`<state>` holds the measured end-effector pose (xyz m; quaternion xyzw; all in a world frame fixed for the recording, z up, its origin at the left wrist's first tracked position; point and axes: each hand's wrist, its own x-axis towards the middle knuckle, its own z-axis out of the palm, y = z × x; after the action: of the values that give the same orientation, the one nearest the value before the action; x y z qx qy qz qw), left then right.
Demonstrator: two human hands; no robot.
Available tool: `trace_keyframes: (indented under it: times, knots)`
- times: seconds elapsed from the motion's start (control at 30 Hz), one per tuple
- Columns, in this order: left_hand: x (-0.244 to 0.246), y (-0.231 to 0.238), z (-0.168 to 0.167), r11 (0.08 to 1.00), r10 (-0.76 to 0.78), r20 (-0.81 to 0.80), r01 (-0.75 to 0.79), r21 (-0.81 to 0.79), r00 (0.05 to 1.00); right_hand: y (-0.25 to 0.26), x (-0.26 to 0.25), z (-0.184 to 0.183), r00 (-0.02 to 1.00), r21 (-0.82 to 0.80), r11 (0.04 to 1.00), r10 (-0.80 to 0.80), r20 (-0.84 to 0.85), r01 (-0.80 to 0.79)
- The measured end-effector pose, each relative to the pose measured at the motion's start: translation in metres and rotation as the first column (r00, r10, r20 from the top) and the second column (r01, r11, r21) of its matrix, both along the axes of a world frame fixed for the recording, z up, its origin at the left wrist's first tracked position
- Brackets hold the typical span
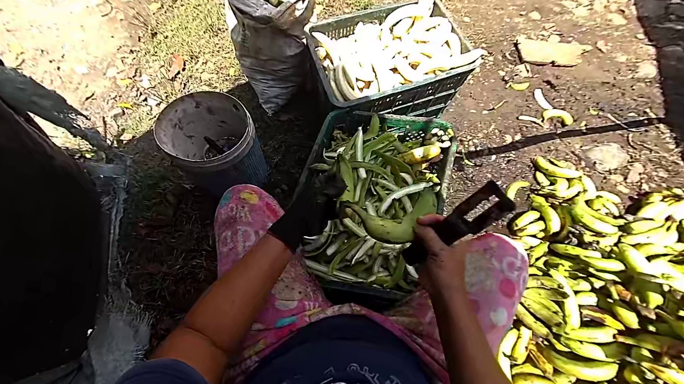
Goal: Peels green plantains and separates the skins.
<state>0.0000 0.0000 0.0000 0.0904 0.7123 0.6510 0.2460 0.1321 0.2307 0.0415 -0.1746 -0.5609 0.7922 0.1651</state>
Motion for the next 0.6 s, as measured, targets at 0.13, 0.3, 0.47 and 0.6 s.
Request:
trace_keyframes:
  times: [0.13, 0.3, 0.47, 0.6]
  knots:
    - [-0.051, -0.031, 0.025, 0.925, 0.379, -0.089, -0.38, 0.0, 0.921, 0.039, 0.012, 0.002, 0.984, 0.189, 0.966, -0.178, 0.0, 0.174]
    - [-0.061, -0.026, 0.056, 0.829, 0.471, 0.02, -0.45, 0.33, 0.882, 0.006, -0.009, -0.008, 0.989, 0.232, 0.972, -0.005, 0.151, -0.031]
    - [-0.031, -0.01, 0.031, 0.798, 0.388, 0.071, -0.374, 0.472, 0.919, -0.009, -0.021, -0.05, 0.858, 0.424, 0.811, 0.174, 0.484, -0.404]
    - [-0.013, 0.007, -0.002, 0.868, 0.471, -0.042, -0.455, 0.198, 0.881, -0.014, -0.018, -0.068, 0.721, 0.293, 0.764, 0.303, 0.624, -0.575]
